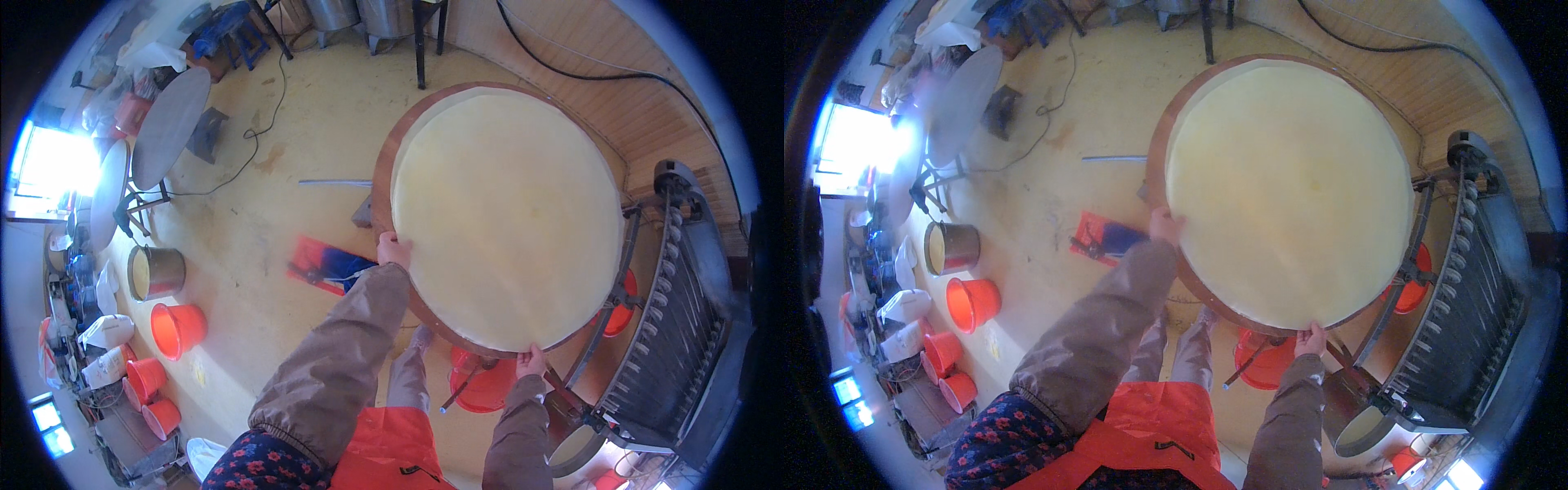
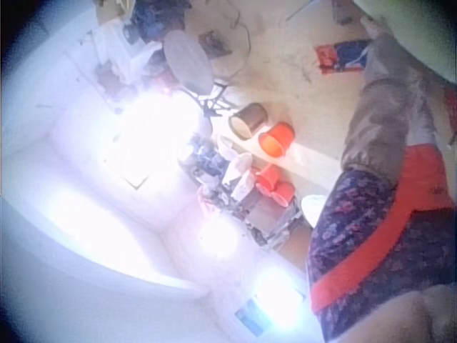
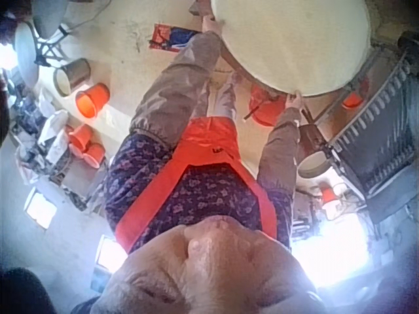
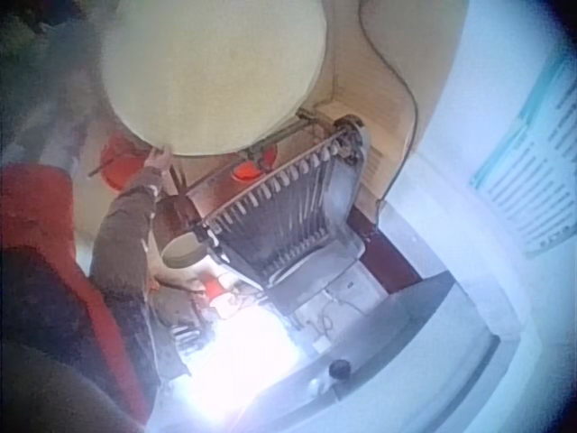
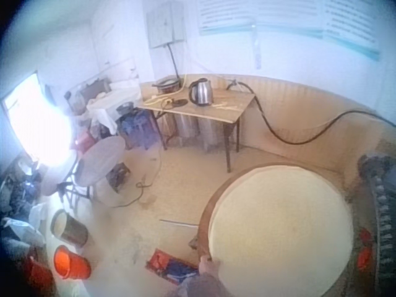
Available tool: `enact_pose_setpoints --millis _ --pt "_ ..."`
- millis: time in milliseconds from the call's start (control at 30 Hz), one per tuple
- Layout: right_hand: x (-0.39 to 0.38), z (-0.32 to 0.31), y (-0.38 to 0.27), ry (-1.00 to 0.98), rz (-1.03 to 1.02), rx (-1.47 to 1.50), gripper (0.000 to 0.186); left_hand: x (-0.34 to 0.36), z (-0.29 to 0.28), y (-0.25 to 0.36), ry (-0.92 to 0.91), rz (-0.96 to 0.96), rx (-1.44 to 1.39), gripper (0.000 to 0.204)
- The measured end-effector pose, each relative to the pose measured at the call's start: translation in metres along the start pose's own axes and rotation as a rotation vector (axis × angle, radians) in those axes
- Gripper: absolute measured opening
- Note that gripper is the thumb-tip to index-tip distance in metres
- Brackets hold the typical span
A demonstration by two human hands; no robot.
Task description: The person stirs a liquid mixture in a metal bowl, pours it into a red bucket, and then handles thin dough sheets on a large round tray. They fold and unfold a cloth and place a dough sheet onto the tray.
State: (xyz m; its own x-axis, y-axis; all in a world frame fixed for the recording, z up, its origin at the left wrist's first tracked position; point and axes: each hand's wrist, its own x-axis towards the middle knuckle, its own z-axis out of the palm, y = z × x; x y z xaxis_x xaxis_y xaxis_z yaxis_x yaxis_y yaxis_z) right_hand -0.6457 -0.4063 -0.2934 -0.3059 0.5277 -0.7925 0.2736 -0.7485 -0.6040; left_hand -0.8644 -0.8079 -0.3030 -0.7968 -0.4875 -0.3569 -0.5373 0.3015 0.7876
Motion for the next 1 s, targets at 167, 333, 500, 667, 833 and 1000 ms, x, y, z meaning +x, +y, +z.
enact_pose_setpoints --millis 167,333,500,667,833,1000 --pt "0.006 -0.009 0.003 -0.087 -0.009 -0.022 0.02 0.013 0.003 -0.006 0.022 -0.046 0.157 0.027" --pt "0.001 -0.009 0.004 -0.072 -0.023 -0.001 0.02 0.008 -0.001 0.006 -0.002 -0.12 0.118 0.027" --pt "-0.003 -0.008 0.002 -0.072 -0.002 0.029 0.02 -0.01 -0.009 0.035 0.069 -0.025 0.051 0.027" --pt "-0.004 -0.009 0.001 -0.098 0.009 0.036 0.02 -0.036 -0.015 0.068 0.08 0.073 0.017 0.024" --pt "-0.006 -0.007 0.002 -0.046 0.019 0.042 0.018 -0.037 -0.018 0.067 -0.014 -0.006 -0.079 0.024" --pt "-0.008 -0.006 0.001 -0.061 0.016 0.049 0.019 -0.049 -0.023 0.056 0.078 0.047 0.071 0.026"
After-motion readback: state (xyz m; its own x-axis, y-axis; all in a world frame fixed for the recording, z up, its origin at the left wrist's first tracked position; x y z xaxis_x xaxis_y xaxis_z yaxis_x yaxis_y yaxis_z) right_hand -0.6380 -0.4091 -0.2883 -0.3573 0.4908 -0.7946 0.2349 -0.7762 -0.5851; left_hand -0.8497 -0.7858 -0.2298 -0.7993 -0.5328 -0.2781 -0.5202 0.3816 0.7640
